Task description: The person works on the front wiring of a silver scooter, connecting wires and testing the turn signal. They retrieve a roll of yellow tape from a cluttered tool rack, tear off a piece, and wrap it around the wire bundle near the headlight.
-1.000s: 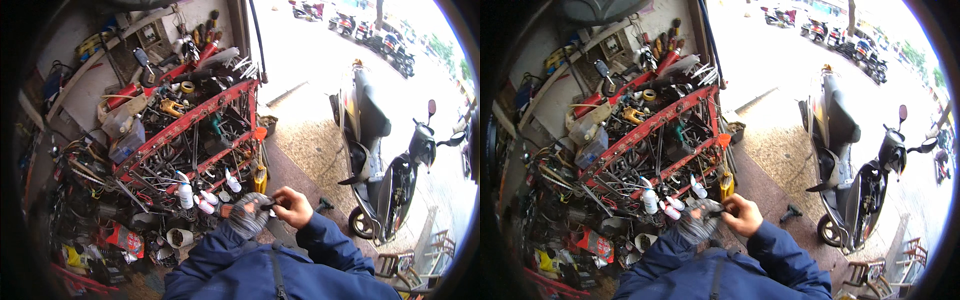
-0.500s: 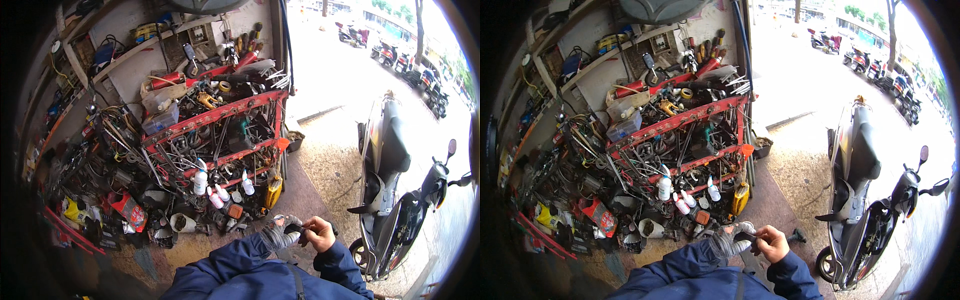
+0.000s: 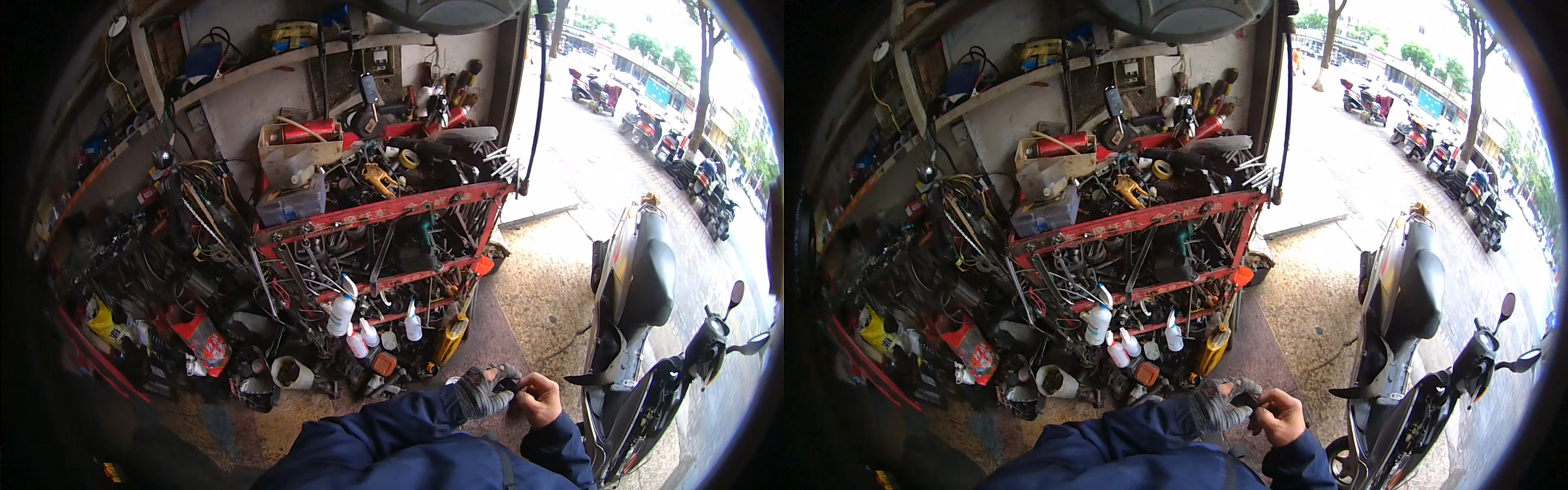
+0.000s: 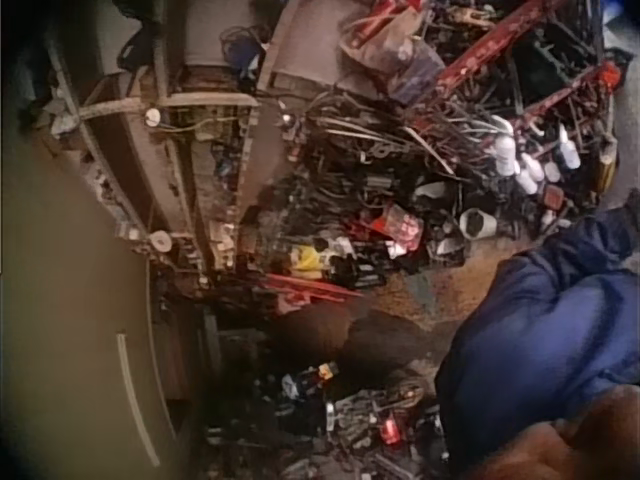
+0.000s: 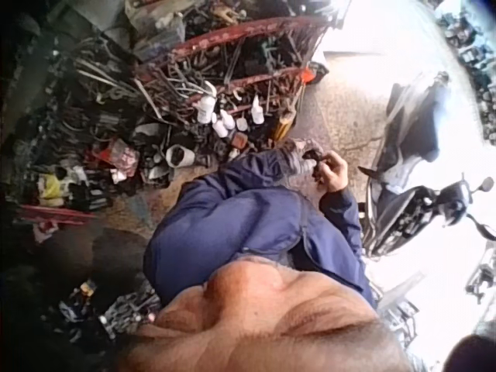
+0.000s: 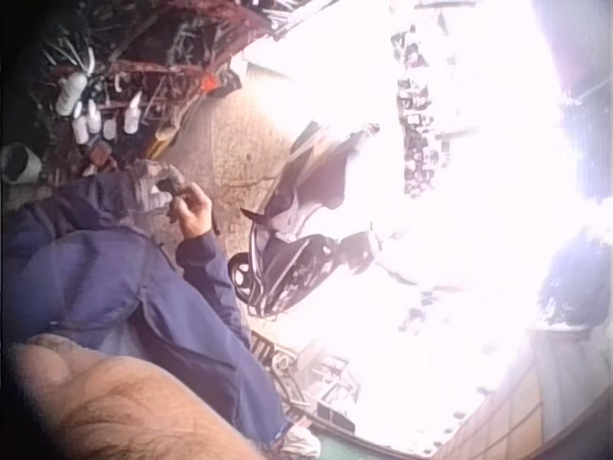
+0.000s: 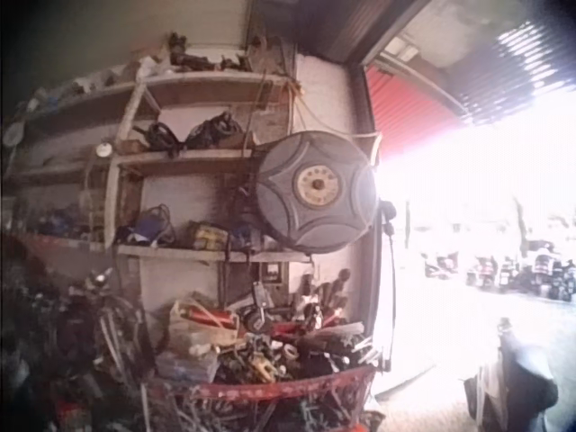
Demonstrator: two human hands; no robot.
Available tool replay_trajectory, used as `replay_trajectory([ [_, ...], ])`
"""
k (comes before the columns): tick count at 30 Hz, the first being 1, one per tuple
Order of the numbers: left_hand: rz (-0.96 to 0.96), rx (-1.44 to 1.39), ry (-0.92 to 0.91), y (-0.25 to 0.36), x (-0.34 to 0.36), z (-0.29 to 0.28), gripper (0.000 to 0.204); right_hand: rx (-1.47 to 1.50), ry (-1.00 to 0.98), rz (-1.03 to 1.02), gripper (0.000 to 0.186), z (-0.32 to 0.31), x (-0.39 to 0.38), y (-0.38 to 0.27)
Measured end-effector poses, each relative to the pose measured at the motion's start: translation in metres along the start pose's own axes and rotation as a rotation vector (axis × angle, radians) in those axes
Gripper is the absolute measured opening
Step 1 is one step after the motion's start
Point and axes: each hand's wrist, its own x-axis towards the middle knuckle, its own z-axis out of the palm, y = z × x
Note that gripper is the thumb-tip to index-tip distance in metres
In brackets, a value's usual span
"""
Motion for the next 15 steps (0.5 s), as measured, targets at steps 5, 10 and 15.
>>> replay_trajectory([
  [5,0.034,0.015,-0.023,-0.002,0.006,-0.027,0.033,0.037,0.070,-0.063,0.018,0.017,0.019,0.003],
  [10,-0.038,-0.302,-0.048,-0.014,0.004,-0.048,0.036,0.104,0.022,0.037,0.018,0.028,0.036,0.006],
  [15,-0.226,-0.158,0.020,-0.016,-0.001,-0.064,0.033,0.025,-0.013,0.082,0.011,0.041,0.051,0.005],
])
